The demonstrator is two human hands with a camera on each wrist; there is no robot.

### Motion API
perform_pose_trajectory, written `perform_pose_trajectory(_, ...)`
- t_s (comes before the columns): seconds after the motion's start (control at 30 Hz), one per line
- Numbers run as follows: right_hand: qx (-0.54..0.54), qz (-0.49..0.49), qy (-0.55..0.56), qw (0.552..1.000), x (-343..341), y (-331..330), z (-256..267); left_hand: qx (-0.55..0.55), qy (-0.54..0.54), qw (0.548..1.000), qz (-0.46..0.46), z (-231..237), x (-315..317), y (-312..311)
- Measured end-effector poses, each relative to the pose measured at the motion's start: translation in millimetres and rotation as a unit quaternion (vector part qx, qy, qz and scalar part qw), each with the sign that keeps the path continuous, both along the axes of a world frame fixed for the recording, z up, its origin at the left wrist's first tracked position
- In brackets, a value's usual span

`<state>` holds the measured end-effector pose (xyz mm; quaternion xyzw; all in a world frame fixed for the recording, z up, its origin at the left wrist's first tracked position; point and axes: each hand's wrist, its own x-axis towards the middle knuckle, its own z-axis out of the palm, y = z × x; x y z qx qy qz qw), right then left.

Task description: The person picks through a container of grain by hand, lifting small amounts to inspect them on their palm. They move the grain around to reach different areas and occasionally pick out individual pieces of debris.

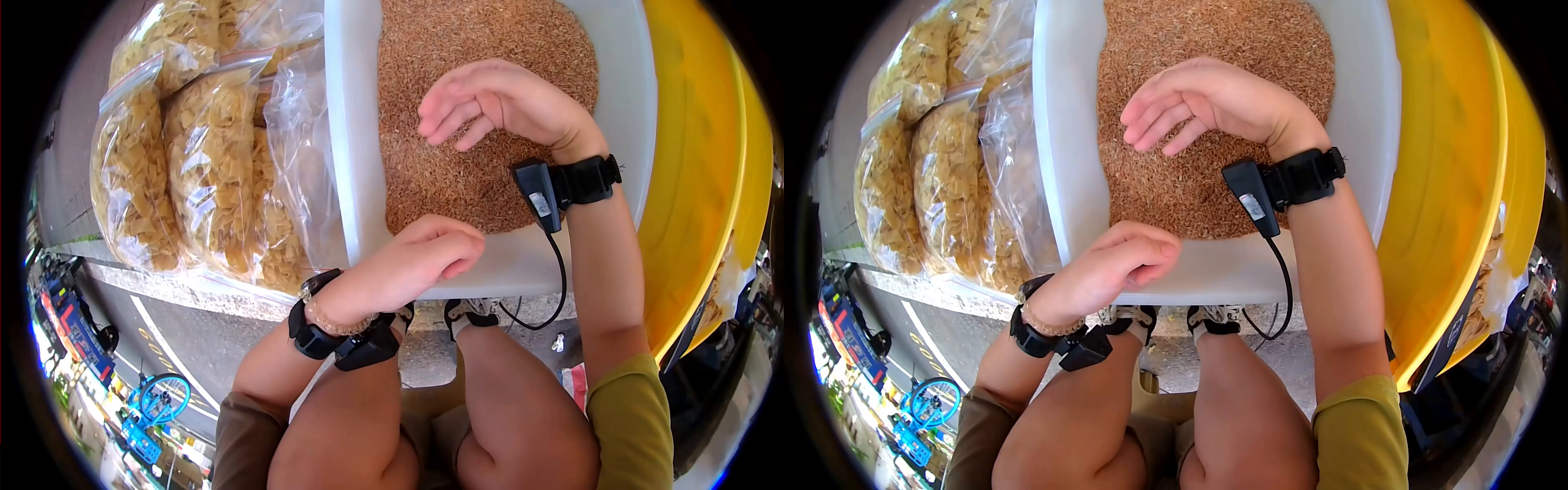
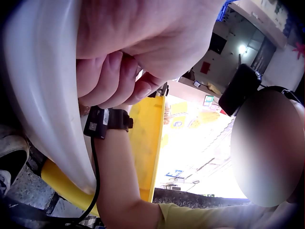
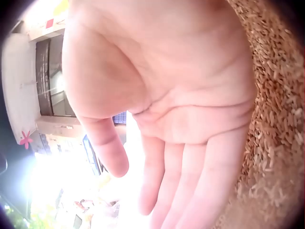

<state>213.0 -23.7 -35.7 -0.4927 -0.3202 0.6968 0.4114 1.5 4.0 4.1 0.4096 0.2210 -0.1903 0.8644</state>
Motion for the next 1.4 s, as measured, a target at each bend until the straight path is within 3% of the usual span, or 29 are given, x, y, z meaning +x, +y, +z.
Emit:
perform_pose_trajectory(0.07,-0.065,0.101,0.123,0.985,1,-1,2,0.0,-0.001,1.0,0.007,0,0,-1)
perform_pose_trajectory(0.1,-0.065,0.101,0.123,0.985,-2,-3,2,0.0,-0.001,1.0,0.007,0,0,-1)
perform_pose_trajectory(0.2,-0.181,0.27,0.128,0.937,-17,-4,-2,-0.001,-0.001,1.0,-0.008,-1,-1,0)
perform_pose_trajectory(0.3,-0.19,0.314,0.144,0.919,-22,-3,-15,0.003,-0.013,1.0,-0.014,-1,-1,0)
perform_pose_trajectory(0.47,-0.161,0.27,0.207,0.927,-23,-5,-26,0.016,-0.039,0.999,-0.023,4,-4,4)
perform_pose_trajectory(0.53,-0.128,0.246,0.217,0.936,-23,-3,-26,-0.068,-0.053,0.996,0.001,20,-17,14)
perform_pose_trajectory(0.57,-0.126,0.245,0.215,0.937,-22,-2,-27,-0.058,-0.093,0.994,0.014,40,-25,24)
perform_pose_trajectory(0.6,-0.105,0.222,0.227,0.942,-23,0,-28,-0.022,-0.166,0.985,0.051,56,-38,30)
perform_pose_trajectory(0.63,-0.086,0.197,0.242,0.946,-25,-1,-30,-0.041,-0.268,0.948,0.168,63,-60,25)
perform_pose_trajectory(0.67,-0.089,0.194,0.243,0.946,-25,-2,-32,-0.045,-0.266,0.948,0.167,74,-66,31)
perform_pose_trajectory(0.7,-0.071,0.16,0.241,0.955,-24,0,-34,0.013,-0.386,0.899,0.204,96,-64,42)
perform_pose_trajectory(0.77,-0.057,0.124,0.238,0.962,-21,2,-38,0.125,-0.598,0.745,0.269,141,-62,64)
perform_pose_trajectory(0.83,-0.043,0.01,0.273,0.961,-19,6,-40,0.277,-0.541,0.748,0.267,170,-85,67)
perform_pose_trajectory(0.87,-0.028,-0.027,0.272,0.961,-16,7,-41,0.276,-0.541,0.748,0.268,174,-98,66)
perform_pose_trajectory(0.9,-0.029,-0.028,0.272,0.962,-12,8,-42,0.336,-0.545,0.72,0.268,177,-110,67)
perform_pose_trajectory(0.97,-0.004,-0.171,0.268,0.948,-4,10,-47,0.451,-0.545,0.654,0.266,179,-134,68)
perform_pose_trajectory(1.03,0.009,-0.209,0.248,0.946,8,9,-46,0.556,-0.535,0.58,0.261,176,-147,69)
perform_pose_trajectory(1.07,0.038,-0.3,0.209,0.93,14,8,-45,0.607,-0.524,0.539,0.256,175,-153,68)
perform_pose_trajectory(1.1,0.067,-0.386,0.169,0.905,20,7,-44,0.627,-0.516,0.524,0.258,173,-155,68)
perform_pose_trajectory(1.13,0.066,-0.384,0.17,0.905,28,3,-44,0.635,-0.509,0.522,0.255,173,-155,68)
perform_pose_trajectory(1.2,0.092,-0.466,0.206,0.855,43,-6,-40,0.647,-0.5,0.517,0.253,172,-157,67)
perform_pose_trajectory(1.4,0.122,-0.499,0.196,0.835,52,-13,-35,0.639,-0.488,0.538,0.253,167,-155,66)
